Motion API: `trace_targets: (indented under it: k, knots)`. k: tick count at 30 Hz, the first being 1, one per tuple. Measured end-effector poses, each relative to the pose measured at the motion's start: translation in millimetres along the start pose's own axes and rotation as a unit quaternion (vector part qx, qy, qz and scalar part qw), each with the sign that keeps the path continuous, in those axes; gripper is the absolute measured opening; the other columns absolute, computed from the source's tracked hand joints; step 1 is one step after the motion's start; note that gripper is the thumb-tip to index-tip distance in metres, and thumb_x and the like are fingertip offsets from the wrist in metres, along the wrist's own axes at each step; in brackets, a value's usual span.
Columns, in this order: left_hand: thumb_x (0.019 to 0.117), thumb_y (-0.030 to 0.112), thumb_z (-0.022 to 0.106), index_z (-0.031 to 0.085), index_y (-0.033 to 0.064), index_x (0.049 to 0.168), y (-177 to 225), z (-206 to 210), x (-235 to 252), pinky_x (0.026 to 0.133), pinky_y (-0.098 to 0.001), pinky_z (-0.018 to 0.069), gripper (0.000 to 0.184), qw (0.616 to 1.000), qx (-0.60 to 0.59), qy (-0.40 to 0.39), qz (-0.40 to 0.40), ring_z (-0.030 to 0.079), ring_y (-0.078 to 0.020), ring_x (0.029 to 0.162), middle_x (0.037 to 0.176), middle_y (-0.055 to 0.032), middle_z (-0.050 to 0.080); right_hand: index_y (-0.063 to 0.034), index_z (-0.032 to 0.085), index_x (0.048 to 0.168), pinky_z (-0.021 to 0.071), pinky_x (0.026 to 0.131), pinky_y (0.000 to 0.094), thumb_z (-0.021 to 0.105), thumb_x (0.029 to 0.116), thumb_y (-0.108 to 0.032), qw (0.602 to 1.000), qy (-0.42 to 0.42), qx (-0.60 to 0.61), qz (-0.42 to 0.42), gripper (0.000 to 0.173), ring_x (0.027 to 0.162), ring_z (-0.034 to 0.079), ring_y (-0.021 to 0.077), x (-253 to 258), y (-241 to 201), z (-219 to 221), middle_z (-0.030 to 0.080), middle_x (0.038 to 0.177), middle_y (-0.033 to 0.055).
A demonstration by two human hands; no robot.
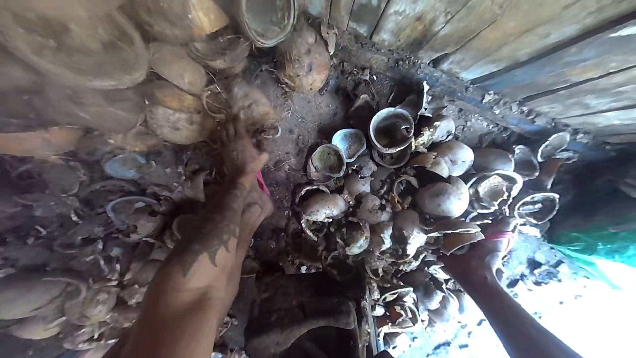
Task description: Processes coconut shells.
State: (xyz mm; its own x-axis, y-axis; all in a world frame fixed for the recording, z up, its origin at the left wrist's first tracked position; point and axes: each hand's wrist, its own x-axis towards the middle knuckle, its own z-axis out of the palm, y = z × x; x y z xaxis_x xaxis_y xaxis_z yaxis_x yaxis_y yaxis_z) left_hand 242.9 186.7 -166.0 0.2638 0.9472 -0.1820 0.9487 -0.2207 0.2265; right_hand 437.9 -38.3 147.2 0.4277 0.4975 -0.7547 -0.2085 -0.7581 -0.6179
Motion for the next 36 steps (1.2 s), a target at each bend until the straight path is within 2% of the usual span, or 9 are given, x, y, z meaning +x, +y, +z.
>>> trace_targets:
  k: [3, 6, 11, 17, 18, 22, 28, 31, 36]
  knots:
    - [0.0942, 0.048, 0.067, 0.052, -0.0033, 0.141, 14, -18, -19, 0.116, -0.0653, 0.0297, 0.07, 0.993, -0.093, 0.005, -0.074, 0.041, -0.0478, 0.142, 0.149, -0.0305, 0.047, 0.025, 0.054, 0.097, 0.0435, 0.07, 0.0028, 0.065, 0.0838, 0.013, 1.0, 0.011, 0.01, -0.019, 0.02, 0.068, 0.054, -0.008, -6, 4, -1, 0.062, 0.075, 0.0115]
    - [0.0958, 0.069, 0.051, 0.056, 0.0129, 0.146, 9, -1, -12, 0.119, -0.0458, 0.0372, 0.075, 0.952, -0.246, -0.007, -0.184, 0.049, -0.0217, 0.142, 0.15, -0.0088, 0.055, 0.025, 0.053, 0.098, 0.0438, 0.072, 0.0028, 0.064, 0.0834, 0.012, 0.999, 0.017, 0.023, -0.042, 0.022, 0.07, 0.054, -0.0081, -9, 2, -2, 0.062, 0.076, 0.0101]
    - [0.1029, 0.034, 0.057, 0.045, -0.0012, 0.146, -11, 12, 31, 0.09, -0.0556, 0.0555, 0.057, 0.899, -0.312, -0.048, -0.304, 0.066, -0.0375, 0.107, 0.133, -0.0274, 0.058, 0.023, 0.054, 0.097, 0.045, 0.07, 0.0036, 0.065, 0.0827, 0.012, 0.998, 0.022, 0.027, -0.05, 0.021, 0.068, 0.055, -0.0073, -16, 9, -3, 0.062, 0.075, 0.0102]
    - [0.1091, 0.022, 0.044, 0.035, 0.007, 0.154, 2, -58, 7, 0.098, -0.0443, 0.0562, 0.049, 0.796, -0.485, -0.169, -0.321, 0.063, -0.0306, 0.121, 0.151, -0.0195, 0.047, 0.0219, 0.052, 0.096, 0.0454, 0.072, 0.0034, 0.06, 0.0828, 0.016, 0.993, 0.03, 0.085, -0.07, 0.016, 0.068, 0.055, -0.008, -44, 9, -4, 0.06, 0.075, 0.0067]
    - [0.1115, 0.021, 0.041, 0.029, 0.0114, 0.159, 7, -86, 1, 0.108, -0.0444, 0.049, 0.049, 0.767, -0.505, -0.228, -0.322, 0.056, -0.0292, 0.131, 0.16, -0.0146, 0.038, 0.0217, 0.051, 0.097, 0.0454, 0.073, 0.0034, 0.059, 0.0824, 0.018, 0.99, 0.026, 0.112, -0.08, 0.017, 0.069, 0.055, -0.0082, -53, 10, -4, 0.06, 0.076, 0.0063]
    - [0.1067, 0.027, 0.05, 0.047, 0.0024, 0.142, -9, -121, -26, 0.08, -0.0415, 0.0587, 0.043, 0.827, -0.507, -0.175, -0.169, 0.067, -0.0225, 0.091, 0.125, -0.0182, 0.059, 0.0128, 0.048, 0.097, 0.0475, 0.067, 0.0041, 0.05, 0.0872, 0.019, 0.979, 0.008, 0.199, -0.045, 0.011, 0.065, 0.055, -0.0083, -106, -1, -9, 0.059, 0.075, 0.0016]
    - [0.1086, 0.034, 0.04, 0.05, 0.009, 0.14, -7, -223, -152, 0.091, -0.051, 0.0576, 0.041, 0.72, -0.677, -0.124, -0.083, 0.068, -0.0252, 0.108, 0.122, -0.0108, 0.067, 0.012, 0.047, 0.099, 0.0495, 0.067, 0.0067, 0.046, 0.0955, 0.012, 0.945, 0.019, 0.299, -0.129, 0.004, 0.067, 0.055, -0.0066, -167, 60, -16, 0.056, 0.077, 0.0021]
    - [0.0974, 0.003, 0.057, 0.041, 0.003, 0.143, 13, -224, -214, 0.082, -0.0347, 0.0593, 0.048, 0.738, -0.664, -0.087, -0.082, 0.067, -0.016, 0.097, 0.117, -0.0099, 0.064, 0.0094, 0.045, 0.105, 0.0513, 0.063, 0.0097, 0.045, 0.0989, 0.01, 0.946, 0.038, 0.311, -0.083, 0.006, 0.063, 0.055, -0.0039, -206, 60, -16, 0.055, 0.078, 0.0031]
    - [0.0936, 0.01, 0.065, 0.043, 0.0048, 0.148, 34, -208, -322, 0.087, -0.037, 0.0586, 0.059, 0.738, -0.656, -0.14, -0.071, 0.065, -0.0178, 0.109, 0.13, -0.0117, 0.062, 0.0054, 0.043, 0.103, 0.0507, 0.053, 0.0117, 0.046, 0.0972, 0.011, 0.941, 0.03, 0.331, -0.07, 0.009, 0.053, 0.052, -0.0016, -251, 91, -21, 0.052, 0.072, 0.003]
